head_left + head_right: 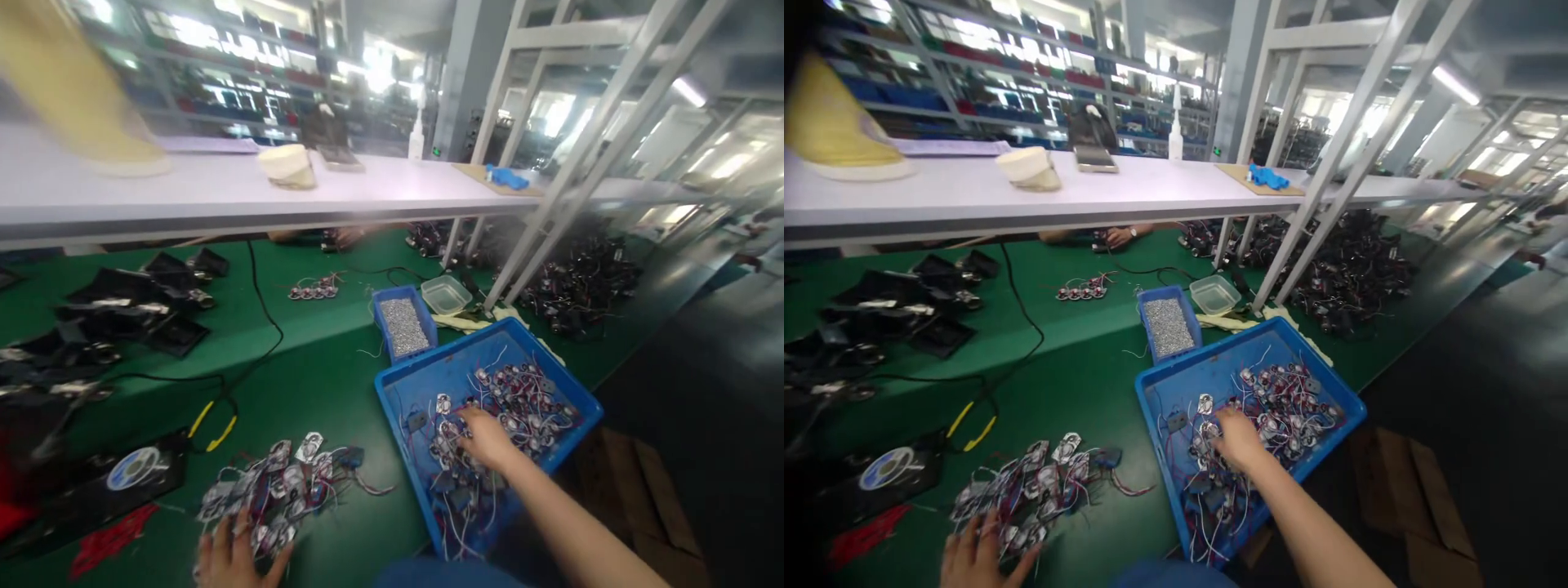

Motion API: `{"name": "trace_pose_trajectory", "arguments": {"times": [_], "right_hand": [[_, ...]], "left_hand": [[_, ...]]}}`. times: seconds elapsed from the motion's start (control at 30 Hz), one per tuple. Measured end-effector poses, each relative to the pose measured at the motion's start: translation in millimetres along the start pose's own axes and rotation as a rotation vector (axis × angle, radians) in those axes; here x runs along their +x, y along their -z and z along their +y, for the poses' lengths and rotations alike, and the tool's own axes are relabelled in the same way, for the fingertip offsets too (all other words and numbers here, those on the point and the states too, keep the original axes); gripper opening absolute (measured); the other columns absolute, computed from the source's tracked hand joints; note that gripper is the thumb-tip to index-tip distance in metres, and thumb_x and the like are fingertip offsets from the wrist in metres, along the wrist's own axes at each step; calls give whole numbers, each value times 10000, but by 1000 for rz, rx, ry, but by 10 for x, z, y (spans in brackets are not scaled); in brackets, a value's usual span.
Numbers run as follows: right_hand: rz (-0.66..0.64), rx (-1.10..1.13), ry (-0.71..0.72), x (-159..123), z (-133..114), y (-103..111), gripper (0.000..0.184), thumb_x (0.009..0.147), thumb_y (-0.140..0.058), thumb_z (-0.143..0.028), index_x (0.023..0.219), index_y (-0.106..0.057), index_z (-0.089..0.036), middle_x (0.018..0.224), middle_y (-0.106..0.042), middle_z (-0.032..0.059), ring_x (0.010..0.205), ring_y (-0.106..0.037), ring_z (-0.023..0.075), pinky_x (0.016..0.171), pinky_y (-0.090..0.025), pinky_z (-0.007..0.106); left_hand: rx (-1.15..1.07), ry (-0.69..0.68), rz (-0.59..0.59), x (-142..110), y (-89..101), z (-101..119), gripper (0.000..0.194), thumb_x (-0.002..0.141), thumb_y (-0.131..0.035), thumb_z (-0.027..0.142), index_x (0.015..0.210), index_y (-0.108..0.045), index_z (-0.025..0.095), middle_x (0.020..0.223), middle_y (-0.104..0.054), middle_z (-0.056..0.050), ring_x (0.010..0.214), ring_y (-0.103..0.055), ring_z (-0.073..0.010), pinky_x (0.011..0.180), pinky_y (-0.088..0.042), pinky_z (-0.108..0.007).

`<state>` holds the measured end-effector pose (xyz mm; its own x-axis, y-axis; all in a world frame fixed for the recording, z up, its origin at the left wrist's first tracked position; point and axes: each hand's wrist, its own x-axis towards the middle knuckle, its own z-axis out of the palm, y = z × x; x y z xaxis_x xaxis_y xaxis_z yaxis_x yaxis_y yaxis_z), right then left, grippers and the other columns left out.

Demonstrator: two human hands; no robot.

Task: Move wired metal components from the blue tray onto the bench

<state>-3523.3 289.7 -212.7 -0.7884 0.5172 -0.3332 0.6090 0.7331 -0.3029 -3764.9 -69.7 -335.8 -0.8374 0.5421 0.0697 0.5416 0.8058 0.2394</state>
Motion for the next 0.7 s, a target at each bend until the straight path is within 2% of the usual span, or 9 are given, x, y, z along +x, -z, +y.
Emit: {"name": "trace_pose_trajectory", "arguments": {"times": [0.1, 0.17, 0.23, 0.3, 0.37, 0.43, 0.5, 0.6, 0.7], "right_hand": [[-160, -83, 54, -67, 472, -69, 762, 617, -716, -268, 1312, -404, -242, 1412, -312, 102, 1292, -234, 340, 1019, -223, 480], [-237, -137, 99, -11, 592, -161, 870, 563, -758, -255, 1333, -356, -304, 1436, -271, 74, 1316, -165, 342, 1025, -181, 514], [-275, -187, 124, 73, 616, -234, 914, 539, -775, -237, 1342, -342, -277, 1409, -311, 106, 1312, -166, 349, 1022, -180, 514], [-279, -231, 136, 129, 607, -265, 775, 585, -742, -203, 1291, -423, -214, 1338, -397, 144, 1288, -212, 355, 1006, -223, 494], [-249, -262, 153, 135, 603, -261, 499, 705, -621, -150, 1192, -513, -170, 1262, -460, 162, 1264, -256, 340, 987, -260, 473], [-220, -279, 183, 110, 611, -242, 353, 773, -482, -85, 1109, -558, -163, 1220, -491, 155, 1252, -282, 310, 977, -279, 449], [-220, -284, 230, 89, 617, -229, 360, 763, -442, -49, 1067, -576, -189, 1205, -513, 123, 1231, -326, 277, 981, -283, 425], [-244, -287, 286, 101, 595, -237, 456, 644, -559, -56, 1077, -574, -200, 1186, -545, 109, 1177, -404, 280, 989, -285, 423], [-244, -267, 299, 133, 541, -244, 601, 480, -650, -69, 1066, -588, -184, 1131, -587, 121, 1140, -450, 308, 975, -323, 401]], "left_hand": [[73, 32, -78, 140, -99, 72, 835, 730, -252, 638, 1384, -173, 125, 1430, -136, -150, 1302, -35, -400, 935, -260, -612], [109, 45, -160, 245, -122, 70, 822, 737, -309, 614, 1392, -158, 141, 1440, -117, -142, 1295, -7, -424, 911, -272, -627], [134, 38, -220, 336, -123, 56, 853, 717, -388, 595, 1389, -172, 117, 1435, -138, -155, 1284, 2, -447, 921, -268, -616], [165, 8, -234, 388, -125, 22, 866, 696, -437, 573, 1375, -213, 83, 1413, -202, -166, 1285, -22, -440, 961, -242, -589], [197, -43, -213, 376, -138, -40, 839, 698, -445, 553, 1350, -268, 56, 1381, -274, -169, 1297, -61, -402, 1009, -206, -548], [218, -89, -166, 288, -147, -115, 809, 708, -434, 546, 1313, -324, 21, 1350, -320, -181, 1309, -66, -363, 1046, -173, -501], [223, -109, -126, 125, -129, -173, 759, 734, -407, 527, 1285, -361, 7, 1344, -328, -180, 1322, -21, -332, 1060, -166, -469], [199, -62, -114, -208, -41, -170, 614, 822, -309, 430, 1325, -323, 78, 1400, -271, -110, 1336, 38, -274, 1030, -244, -451], [183, 11, -160, -541, 49, -99, 538, 861, -268, 345, 1359, -275, 141, 1436, -221, -52, 1340, 33, -252, 985, -309, -447]]}}
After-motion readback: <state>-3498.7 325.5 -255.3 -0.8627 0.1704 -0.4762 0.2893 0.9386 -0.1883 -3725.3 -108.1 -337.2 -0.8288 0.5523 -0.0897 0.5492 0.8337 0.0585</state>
